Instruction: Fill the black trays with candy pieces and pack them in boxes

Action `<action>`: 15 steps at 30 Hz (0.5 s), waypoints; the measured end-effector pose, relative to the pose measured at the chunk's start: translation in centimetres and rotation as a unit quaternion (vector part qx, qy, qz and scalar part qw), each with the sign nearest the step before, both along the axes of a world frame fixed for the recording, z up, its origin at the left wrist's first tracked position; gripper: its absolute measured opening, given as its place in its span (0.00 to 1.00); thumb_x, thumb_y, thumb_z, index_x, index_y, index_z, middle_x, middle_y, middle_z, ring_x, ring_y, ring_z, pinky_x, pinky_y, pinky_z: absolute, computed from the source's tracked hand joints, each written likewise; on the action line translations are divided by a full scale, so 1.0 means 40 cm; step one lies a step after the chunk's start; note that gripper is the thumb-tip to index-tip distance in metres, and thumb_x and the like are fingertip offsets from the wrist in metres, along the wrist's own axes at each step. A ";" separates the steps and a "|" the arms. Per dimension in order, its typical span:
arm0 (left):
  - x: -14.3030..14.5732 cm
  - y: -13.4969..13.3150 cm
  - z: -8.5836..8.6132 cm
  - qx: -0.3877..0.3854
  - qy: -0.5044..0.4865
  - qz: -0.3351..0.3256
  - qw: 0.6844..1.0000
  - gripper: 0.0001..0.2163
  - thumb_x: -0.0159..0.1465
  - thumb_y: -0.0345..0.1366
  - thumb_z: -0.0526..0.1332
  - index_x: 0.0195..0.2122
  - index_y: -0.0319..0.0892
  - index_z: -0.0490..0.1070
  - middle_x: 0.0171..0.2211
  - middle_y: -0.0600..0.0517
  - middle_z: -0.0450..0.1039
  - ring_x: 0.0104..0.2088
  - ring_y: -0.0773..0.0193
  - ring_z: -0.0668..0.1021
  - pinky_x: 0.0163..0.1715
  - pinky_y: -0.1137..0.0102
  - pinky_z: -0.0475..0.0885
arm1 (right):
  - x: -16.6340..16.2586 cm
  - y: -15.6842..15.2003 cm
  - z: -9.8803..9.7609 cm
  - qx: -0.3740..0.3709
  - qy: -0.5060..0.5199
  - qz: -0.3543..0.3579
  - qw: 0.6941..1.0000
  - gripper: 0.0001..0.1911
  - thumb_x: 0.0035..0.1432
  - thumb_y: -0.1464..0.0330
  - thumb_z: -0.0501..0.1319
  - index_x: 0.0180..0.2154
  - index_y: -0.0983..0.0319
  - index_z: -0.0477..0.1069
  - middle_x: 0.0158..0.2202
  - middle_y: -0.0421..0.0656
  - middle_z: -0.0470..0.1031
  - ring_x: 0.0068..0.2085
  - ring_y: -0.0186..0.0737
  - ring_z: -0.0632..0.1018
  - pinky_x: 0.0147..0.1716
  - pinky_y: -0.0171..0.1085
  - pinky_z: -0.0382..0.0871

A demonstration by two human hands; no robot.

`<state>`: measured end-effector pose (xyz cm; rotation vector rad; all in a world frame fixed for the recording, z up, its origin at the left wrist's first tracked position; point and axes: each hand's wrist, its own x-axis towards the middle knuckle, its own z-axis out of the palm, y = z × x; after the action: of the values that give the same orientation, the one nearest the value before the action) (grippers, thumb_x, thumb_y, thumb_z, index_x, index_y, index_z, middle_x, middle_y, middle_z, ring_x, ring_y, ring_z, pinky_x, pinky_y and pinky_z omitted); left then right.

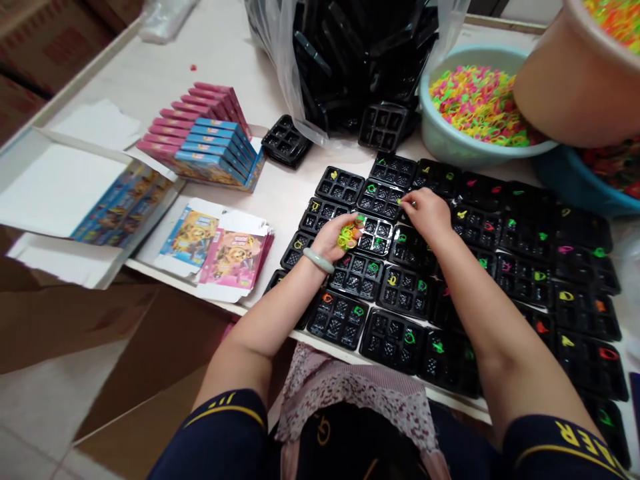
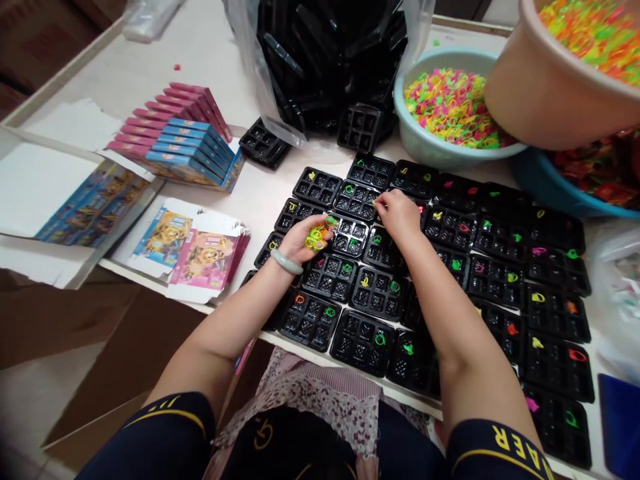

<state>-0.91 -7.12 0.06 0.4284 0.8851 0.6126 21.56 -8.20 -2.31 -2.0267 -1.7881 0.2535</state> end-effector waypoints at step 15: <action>-0.038 -0.004 -0.002 -0.006 0.012 0.002 1.000 0.06 0.62 0.32 0.59 0.29 0.35 0.68 0.24 0.52 0.68 0.18 0.75 0.70 0.10 0.81 0.52 | -0.065 -0.114 0.006 -0.022 -0.025 0.268 0.963 0.08 0.59 0.71 0.61 0.40 0.56 0.77 0.39 0.44 0.73 0.40 0.43 0.74 0.35 0.39 0.65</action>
<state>-2.45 -7.29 -0.02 0.4237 0.9117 0.6078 18.96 -12.76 -2.06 -1.5447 -2.3554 0.4029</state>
